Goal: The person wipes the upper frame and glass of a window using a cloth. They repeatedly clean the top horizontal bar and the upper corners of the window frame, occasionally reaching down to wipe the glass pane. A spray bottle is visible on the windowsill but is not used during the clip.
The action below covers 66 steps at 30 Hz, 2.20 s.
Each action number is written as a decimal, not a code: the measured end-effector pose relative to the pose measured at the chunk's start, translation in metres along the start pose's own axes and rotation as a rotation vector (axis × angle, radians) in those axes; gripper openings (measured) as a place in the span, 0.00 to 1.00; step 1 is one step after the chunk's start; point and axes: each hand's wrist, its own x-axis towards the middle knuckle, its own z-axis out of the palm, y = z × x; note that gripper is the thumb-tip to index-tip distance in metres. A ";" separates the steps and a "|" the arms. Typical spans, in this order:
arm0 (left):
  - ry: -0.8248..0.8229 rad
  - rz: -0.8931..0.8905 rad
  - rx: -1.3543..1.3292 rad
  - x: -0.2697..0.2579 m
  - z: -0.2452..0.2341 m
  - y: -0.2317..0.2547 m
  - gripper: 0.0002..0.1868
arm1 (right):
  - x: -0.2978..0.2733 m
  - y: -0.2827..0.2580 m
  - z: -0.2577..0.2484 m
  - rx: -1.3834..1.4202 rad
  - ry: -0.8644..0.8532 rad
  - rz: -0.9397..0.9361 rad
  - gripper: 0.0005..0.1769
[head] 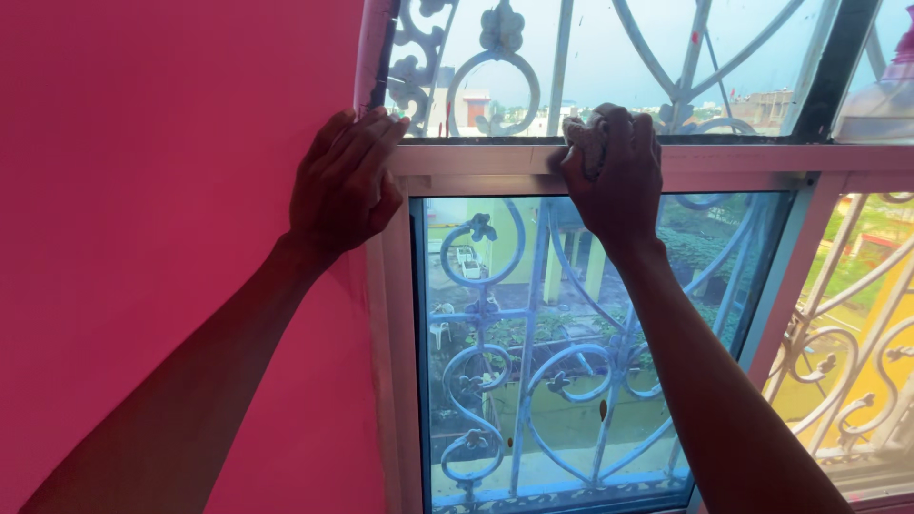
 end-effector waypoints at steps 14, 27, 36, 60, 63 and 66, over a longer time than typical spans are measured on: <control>0.036 -0.011 0.084 -0.004 0.002 -0.002 0.22 | -0.001 0.003 0.003 -0.023 -0.004 0.002 0.23; 0.052 -0.032 0.025 -0.008 0.003 0.000 0.24 | 0.001 -0.003 0.011 -0.081 0.022 0.021 0.18; 0.008 -0.101 -0.030 -0.007 -0.001 0.004 0.43 | -0.014 -0.067 0.038 -0.061 0.137 -0.051 0.19; 0.114 -0.111 -0.375 -0.010 -0.003 0.000 0.42 | -0.025 -0.178 0.082 0.151 -0.010 -0.196 0.29; 0.126 -0.082 -0.347 -0.009 -0.004 -0.001 0.38 | -0.031 -0.181 0.080 0.176 0.009 -0.194 0.26; 0.123 -0.079 -0.402 -0.008 -0.006 0.001 0.39 | -0.039 -0.183 0.079 0.196 -0.011 -0.178 0.28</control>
